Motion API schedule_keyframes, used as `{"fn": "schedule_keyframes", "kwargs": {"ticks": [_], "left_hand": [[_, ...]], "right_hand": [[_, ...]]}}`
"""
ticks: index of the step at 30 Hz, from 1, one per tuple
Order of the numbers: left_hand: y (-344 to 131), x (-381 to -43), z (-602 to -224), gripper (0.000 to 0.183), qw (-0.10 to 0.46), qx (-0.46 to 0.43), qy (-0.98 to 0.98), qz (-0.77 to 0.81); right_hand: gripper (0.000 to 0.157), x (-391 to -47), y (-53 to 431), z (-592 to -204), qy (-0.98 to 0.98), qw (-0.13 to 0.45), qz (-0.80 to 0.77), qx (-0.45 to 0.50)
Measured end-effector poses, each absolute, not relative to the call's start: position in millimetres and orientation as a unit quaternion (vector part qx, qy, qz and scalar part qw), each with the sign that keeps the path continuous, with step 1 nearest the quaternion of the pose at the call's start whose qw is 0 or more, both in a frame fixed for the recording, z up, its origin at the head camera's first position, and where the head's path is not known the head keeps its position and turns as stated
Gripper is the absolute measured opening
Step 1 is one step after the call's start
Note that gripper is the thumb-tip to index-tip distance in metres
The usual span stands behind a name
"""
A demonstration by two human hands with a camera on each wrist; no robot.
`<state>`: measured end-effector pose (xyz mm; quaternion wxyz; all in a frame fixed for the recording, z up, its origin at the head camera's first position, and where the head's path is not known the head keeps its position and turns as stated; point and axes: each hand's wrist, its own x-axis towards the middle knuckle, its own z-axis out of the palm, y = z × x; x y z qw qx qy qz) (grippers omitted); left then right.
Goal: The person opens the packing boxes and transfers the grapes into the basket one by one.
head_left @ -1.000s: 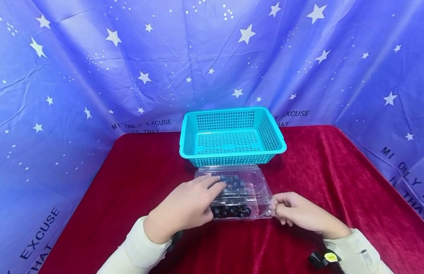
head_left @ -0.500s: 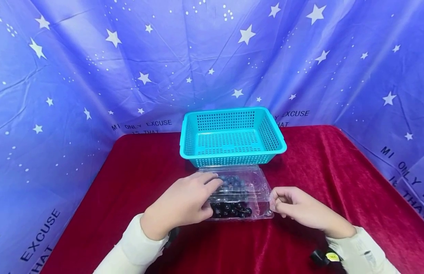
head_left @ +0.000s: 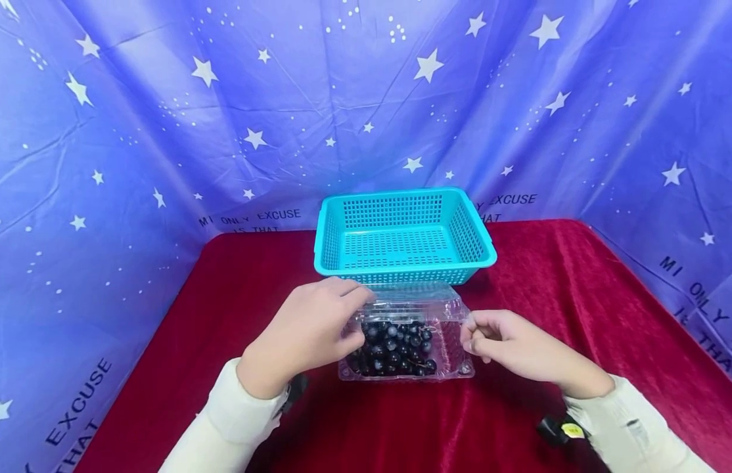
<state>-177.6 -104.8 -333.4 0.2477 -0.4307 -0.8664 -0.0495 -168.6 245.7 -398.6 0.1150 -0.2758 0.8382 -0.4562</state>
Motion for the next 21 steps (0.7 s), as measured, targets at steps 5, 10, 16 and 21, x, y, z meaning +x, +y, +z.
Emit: {"fn": "schedule_keyframes", "kwargs": {"ticks": [5,10,16,21], "left_hand": [[-108,-182,-329,0.032,0.278,-0.423,-0.86,-0.063],[-110,-186,-325,0.029,0.277,-0.401,-0.87,-0.076],[-112,-190,-324,0.024,0.286,-0.382,-0.873,-0.101],[-114,-195,-323,0.014,0.303,-0.363,-0.872,-0.131]], "right_hand": [[0.01,-172,241,-394,0.839,0.116,-0.455,-0.274],[0.009,-175,235,-393,0.852,0.111,-0.442,-0.258],[0.007,-173,224,-387,0.882,0.083,-0.398,-0.24],[0.007,-177,213,-386,0.899,0.05,-0.36,-0.243]]}}
